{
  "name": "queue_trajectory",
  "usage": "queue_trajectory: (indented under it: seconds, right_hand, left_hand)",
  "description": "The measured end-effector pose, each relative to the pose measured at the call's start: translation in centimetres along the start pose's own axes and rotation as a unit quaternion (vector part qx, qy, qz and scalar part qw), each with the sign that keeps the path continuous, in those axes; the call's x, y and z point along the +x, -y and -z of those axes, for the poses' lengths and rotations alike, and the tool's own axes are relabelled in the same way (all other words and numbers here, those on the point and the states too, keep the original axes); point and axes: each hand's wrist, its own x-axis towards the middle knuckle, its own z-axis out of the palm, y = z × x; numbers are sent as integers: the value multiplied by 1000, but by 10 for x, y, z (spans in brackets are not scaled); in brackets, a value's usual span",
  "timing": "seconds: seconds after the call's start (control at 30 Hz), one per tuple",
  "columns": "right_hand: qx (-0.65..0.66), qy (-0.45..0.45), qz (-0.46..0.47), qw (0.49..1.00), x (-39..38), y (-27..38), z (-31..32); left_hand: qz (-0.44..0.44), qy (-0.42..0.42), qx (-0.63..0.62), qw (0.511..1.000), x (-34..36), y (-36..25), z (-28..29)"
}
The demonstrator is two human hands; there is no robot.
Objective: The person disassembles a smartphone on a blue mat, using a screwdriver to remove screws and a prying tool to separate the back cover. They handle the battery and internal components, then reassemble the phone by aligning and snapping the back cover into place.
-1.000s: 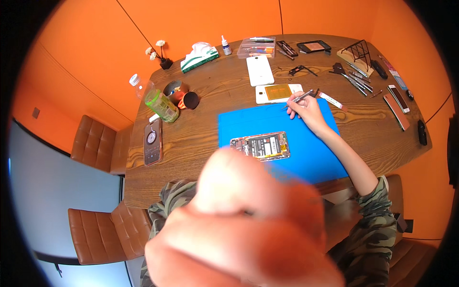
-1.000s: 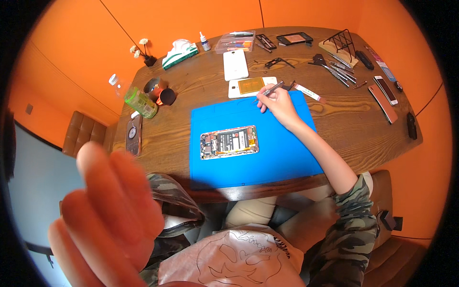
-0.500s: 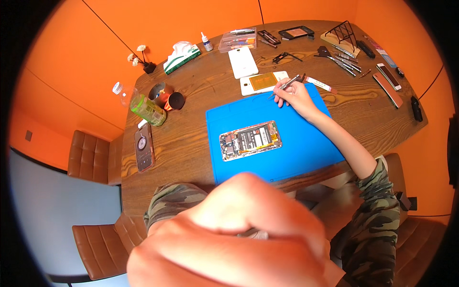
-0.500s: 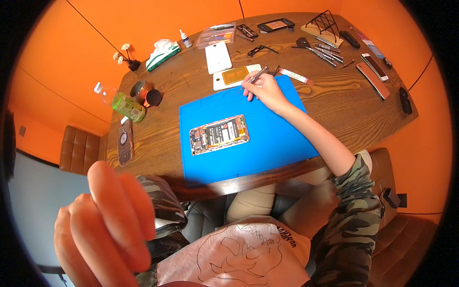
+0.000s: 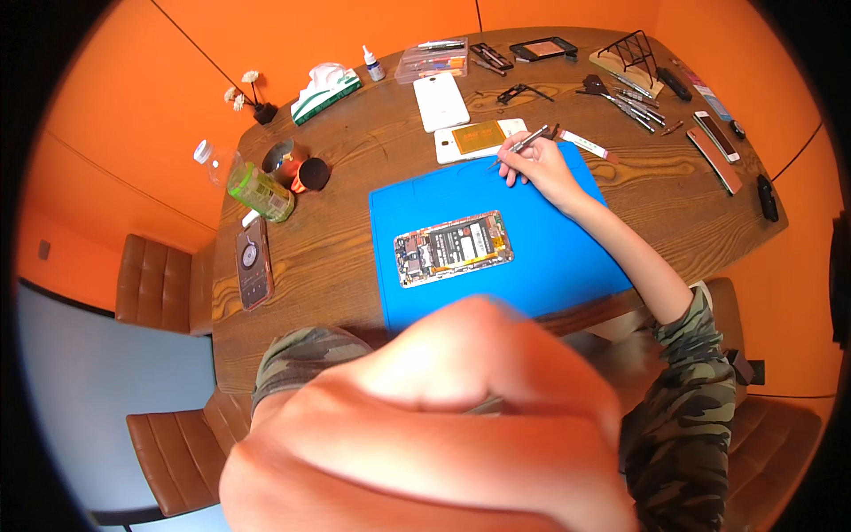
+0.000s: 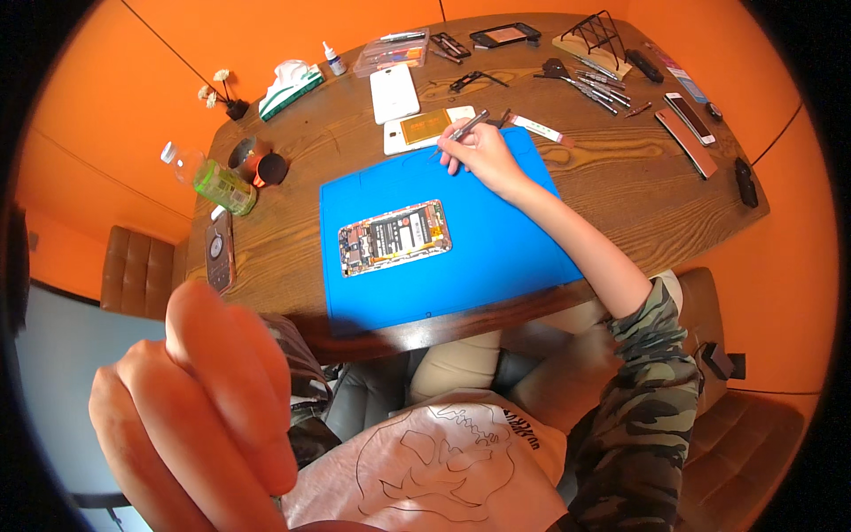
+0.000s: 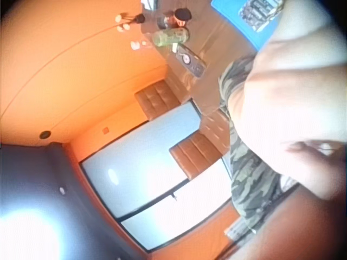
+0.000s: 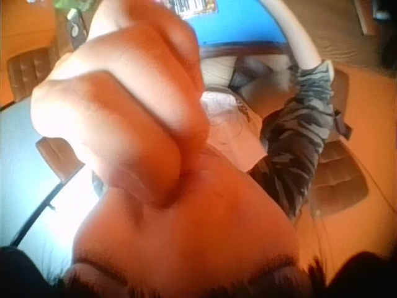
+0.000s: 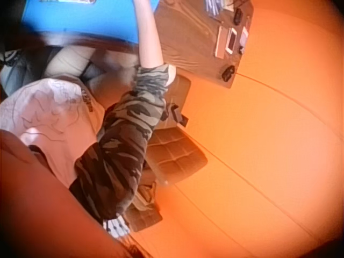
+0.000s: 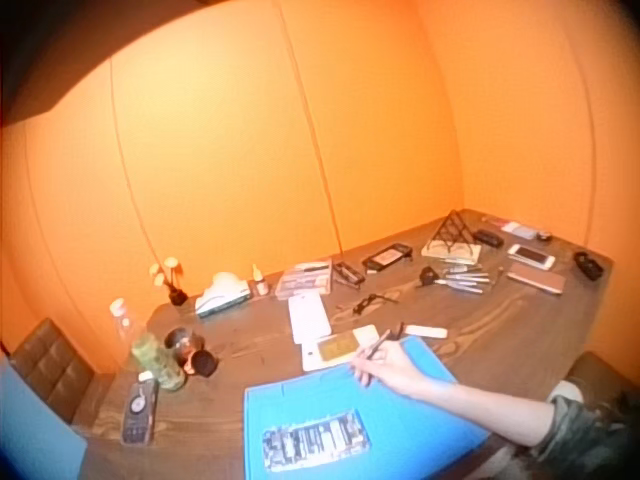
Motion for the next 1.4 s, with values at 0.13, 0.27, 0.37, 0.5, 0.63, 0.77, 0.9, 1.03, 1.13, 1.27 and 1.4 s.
queue_trajectory:
  seconds: [0.13,0.27,0.37,0.5,0.63,0.77,0.9,1.03,1.13,1.27,1.4]
  right_hand:
    - [-22,-18,-13,1000,0,0,-1]
    - [-60,-22,17,998,-1,1,-1]
    - [-17,-8,-7,1000,-2,2,-1]
    - [-19,-4,-1,1000,-3,5,-2]
    - [-45,0,-17,999,-3,5,-4]
    - [-39,9,-10,999,-2,3,-4]
    - [-50,11,-7,999,-3,3,-4]
    - [-55,10,-3,998,-3,4,-5]
    - [-51,11,-1,999,-3,5,-5]
    - [-45,4,1,999,-2,5,-4]
    - [-48,-28,-14,998,-4,10,-3]
  left_hand:
    - [34,-29,53,998,9,8,3]
    - [98,-67,120,986,14,52,20]
    - [113,-57,110,986,20,127,38]
    - [175,23,72,982,-6,230,36]
    - [362,107,-55,924,-65,278,9]
    - [330,83,102,935,-105,284,-11]
    - [287,78,167,940,-109,281,-16]
    - [305,92,183,930,-104,276,-15]
    - [300,95,186,931,-103,274,-15]
    - [296,94,190,931,-103,275,-15]
    - [292,100,189,932,-104,277,-14]
